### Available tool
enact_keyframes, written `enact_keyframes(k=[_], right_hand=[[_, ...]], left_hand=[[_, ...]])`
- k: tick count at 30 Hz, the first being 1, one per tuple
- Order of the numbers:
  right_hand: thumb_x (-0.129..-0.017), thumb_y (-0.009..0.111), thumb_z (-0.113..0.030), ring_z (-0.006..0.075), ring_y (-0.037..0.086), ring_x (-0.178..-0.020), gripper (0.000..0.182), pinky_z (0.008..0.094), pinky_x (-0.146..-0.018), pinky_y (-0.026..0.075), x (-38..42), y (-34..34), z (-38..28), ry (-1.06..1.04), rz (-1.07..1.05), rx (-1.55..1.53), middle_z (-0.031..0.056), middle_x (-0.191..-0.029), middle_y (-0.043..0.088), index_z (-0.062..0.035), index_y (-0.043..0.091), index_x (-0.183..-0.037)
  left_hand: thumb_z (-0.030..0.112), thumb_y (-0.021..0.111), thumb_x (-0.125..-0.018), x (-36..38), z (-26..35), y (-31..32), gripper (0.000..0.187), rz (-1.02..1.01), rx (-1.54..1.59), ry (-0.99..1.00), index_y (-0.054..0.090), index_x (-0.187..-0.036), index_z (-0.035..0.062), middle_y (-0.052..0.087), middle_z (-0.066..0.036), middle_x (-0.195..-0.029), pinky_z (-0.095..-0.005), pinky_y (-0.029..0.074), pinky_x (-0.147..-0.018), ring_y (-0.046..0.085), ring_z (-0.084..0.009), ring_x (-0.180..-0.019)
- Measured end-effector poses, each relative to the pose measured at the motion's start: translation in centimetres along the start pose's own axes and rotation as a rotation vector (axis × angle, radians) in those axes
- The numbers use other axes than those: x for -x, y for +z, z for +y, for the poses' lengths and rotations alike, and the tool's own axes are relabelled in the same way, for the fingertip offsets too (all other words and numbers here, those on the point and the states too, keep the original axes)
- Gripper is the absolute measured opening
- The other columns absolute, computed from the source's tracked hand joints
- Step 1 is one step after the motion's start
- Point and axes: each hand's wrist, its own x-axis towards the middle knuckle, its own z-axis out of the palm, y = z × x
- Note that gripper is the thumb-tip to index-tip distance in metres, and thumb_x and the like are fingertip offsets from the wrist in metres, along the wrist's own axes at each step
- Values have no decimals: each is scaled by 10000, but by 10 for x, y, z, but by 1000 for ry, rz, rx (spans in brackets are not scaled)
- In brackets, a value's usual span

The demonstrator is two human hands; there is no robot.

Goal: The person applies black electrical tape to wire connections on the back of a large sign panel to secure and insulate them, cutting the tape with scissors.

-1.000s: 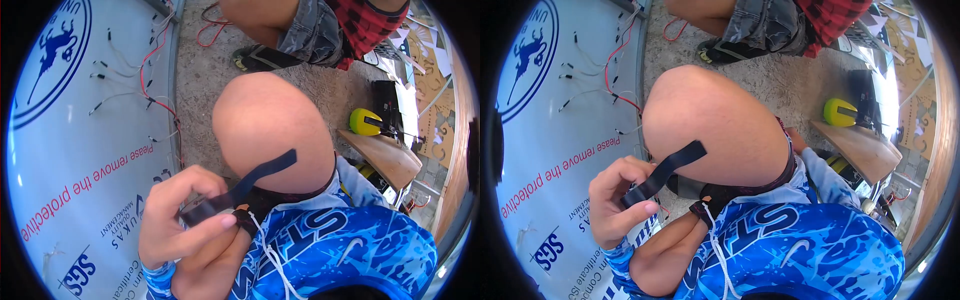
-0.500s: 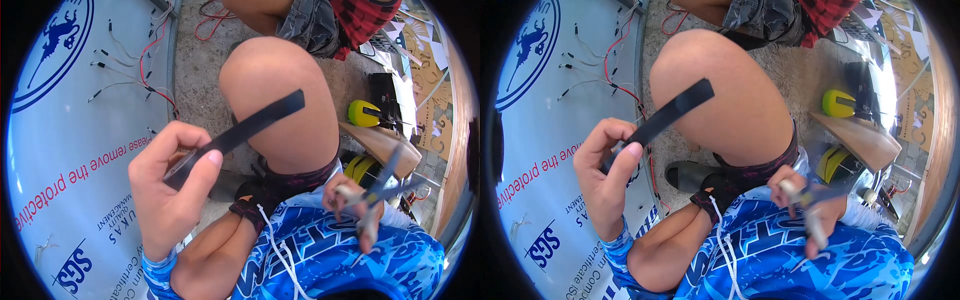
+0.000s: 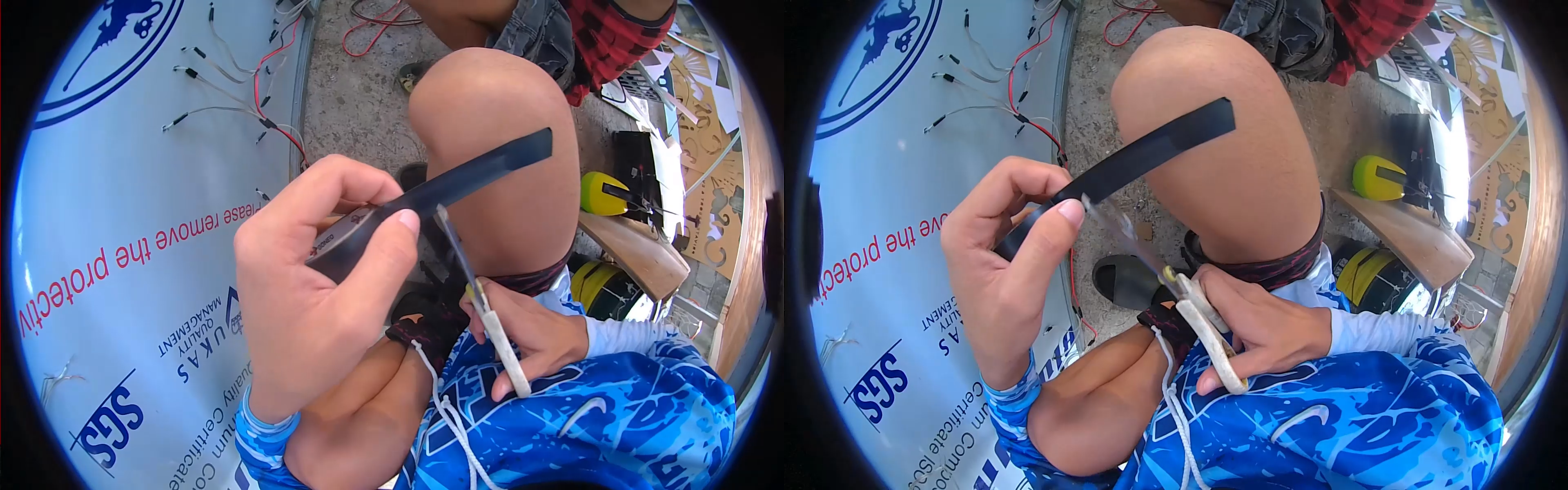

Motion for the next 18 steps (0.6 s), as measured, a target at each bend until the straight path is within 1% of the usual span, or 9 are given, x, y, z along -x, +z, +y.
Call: enact_keyframes(k=[1, 5, 7, 10, 14, 16, 18], right_hand=[[-693, 786, -701, 254, 510, -831, 795, 361, -710, 449, -3, 0, 0, 5, 33, -49, 123, -992, 453, -35, 490, -1009], [-704, 772, -708, 251, 497, -817, 782, 356, -705, 437, -7, -4, -4, 9, 36, -33, 108, -960, 460, -40, 486, -993], [-719, 752, -711, 246, 482, -792, 763, 352, -687, 424, -9, -5, -5, -73, 41, 43, 101, -944, 468, -46, 486, -978], [-729, 738, -710, 239, 472, -771, 745, 352, -669, 416, -11, -5, -5, -95, 54, 63, 103, -946, 476, -50, 484, -964], [-724, 729, -714, 235, 481, -767, 743, 347, -664, 423, -11, -2, -1, -112, 85, 81, 98, -951, 482, -52, 483, -954], [-716, 730, -716, 225, 499, -764, 747, 333, -657, 437, -10, -3, -2, -53, 98, 9, 93, -945, 487, -51, 486, -953], [-708, 730, -722, 220, 511, -754, 761, 329, -649, 446, -11, -4, 0, -84, 105, 62, 93, -941, 490, -46, 486, -957]], left_hand=[[44, 653, -851, 0, -1, 0, 84, -6, -10, 28, 611, -889, -18, 598, 12, -793, -183, 368, -591, 498, -27, -669], [33, 656, -849, -1, 0, -1, 85, -11, -41, 56, 611, -894, -23, 603, 12, -795, -180, 358, -561, 491, -19, -642], [31, 656, -848, -1, -1, -1, 84, -9, -17, 49, 611, -895, -23, 602, 14, -792, -180, 356, -560, 491, -18, -643], [31, 657, -846, -4, 0, -1, 85, -11, 5, 39, 611, -894, -22, 598, 17, -788, -180, 352, -559, 488, -15, -642], [41, 661, -842, -5, -2, -4, 90, -36, -6, 40, 608, -883, -19, 584, 19, -780, -180, 348, -564, 473, -14, -636], [45, 660, -840, -6, -1, -4, 90, -37, 0, 28, 607, -878, -18, 579, 20, -776, -181, 347, -566, 469, -15, -635], [49, 660, -839, -7, -1, -5, 91, -39, 6, 19, 606, -873, -17, 574, 21, -772, -182, 345, -569, 465, -15, -634]])
